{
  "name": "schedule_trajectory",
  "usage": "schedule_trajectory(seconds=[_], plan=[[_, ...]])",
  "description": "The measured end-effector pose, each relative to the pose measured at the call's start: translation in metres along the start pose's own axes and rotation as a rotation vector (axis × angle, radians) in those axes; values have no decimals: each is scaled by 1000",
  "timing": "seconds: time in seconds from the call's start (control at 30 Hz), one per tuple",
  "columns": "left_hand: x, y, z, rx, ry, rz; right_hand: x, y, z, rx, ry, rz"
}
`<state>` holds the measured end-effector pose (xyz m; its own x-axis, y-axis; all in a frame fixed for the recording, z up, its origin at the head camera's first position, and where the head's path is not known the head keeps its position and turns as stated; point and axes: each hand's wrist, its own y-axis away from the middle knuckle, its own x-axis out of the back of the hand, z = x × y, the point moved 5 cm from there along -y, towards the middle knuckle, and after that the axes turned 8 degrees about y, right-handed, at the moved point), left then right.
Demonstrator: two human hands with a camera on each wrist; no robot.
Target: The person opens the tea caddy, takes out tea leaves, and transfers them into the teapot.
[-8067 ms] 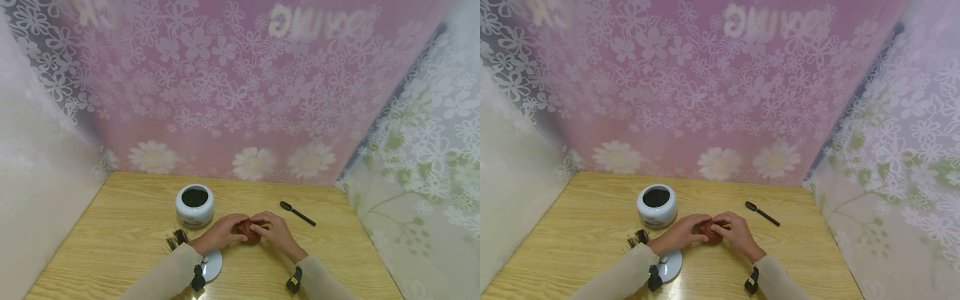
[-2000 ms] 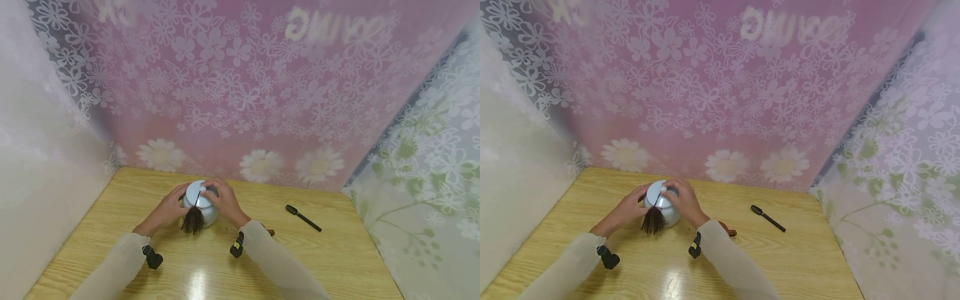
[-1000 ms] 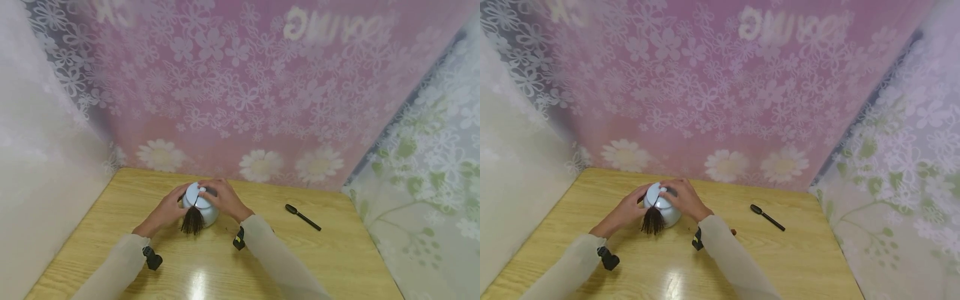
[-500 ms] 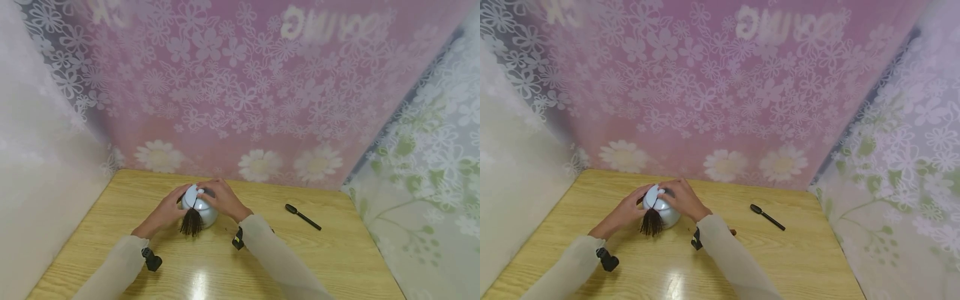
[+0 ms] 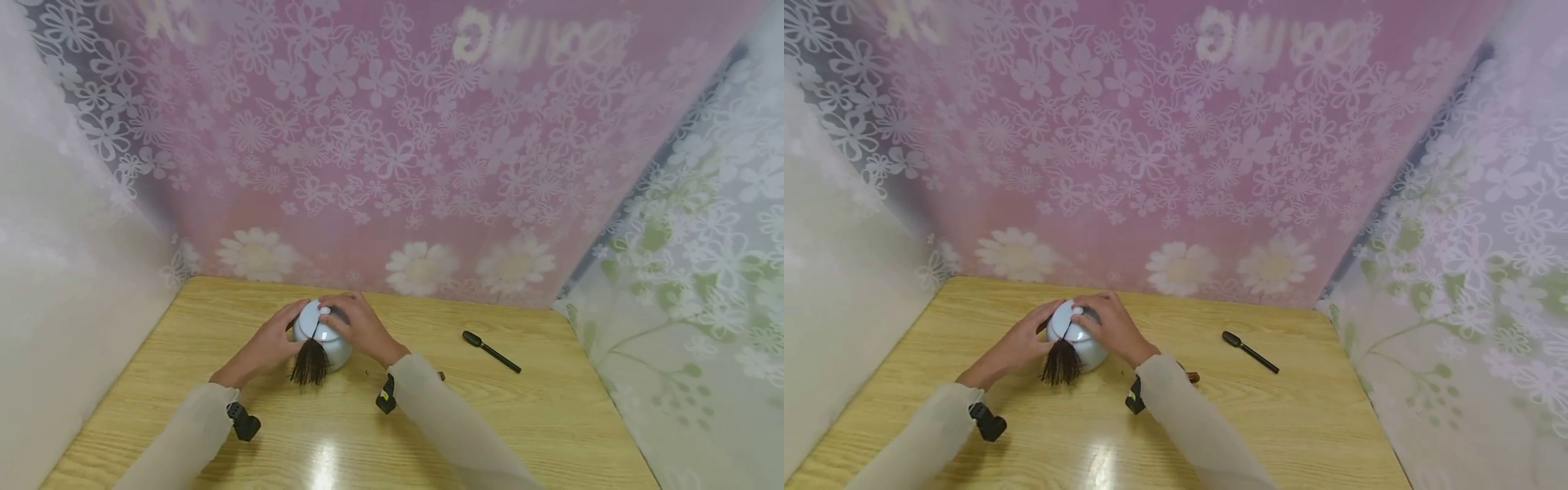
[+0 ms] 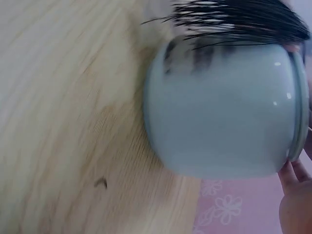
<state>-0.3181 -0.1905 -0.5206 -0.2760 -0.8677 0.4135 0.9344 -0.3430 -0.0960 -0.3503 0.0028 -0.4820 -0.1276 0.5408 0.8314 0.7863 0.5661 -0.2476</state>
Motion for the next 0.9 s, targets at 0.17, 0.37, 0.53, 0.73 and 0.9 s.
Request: schedule_trajectory(seconds=[0.17, 0.37, 0.53, 0.73, 0.9], plan=[[4, -1, 4, -1, -22, -26, 6, 0, 7, -65, -121, 1], [17, 3, 10, -12, 44, -74, 23, 12, 27, -118, -260, 43], [32, 8, 10, 12, 25, -67, 48, 29, 48, -137, -240, 94], [53, 10, 11, 38, -89, 17, 83, 54, 80, -175, -145, 145], [71, 15, 11, 88, -178, 77, 110, 82, 106, -220, -68, 172]])
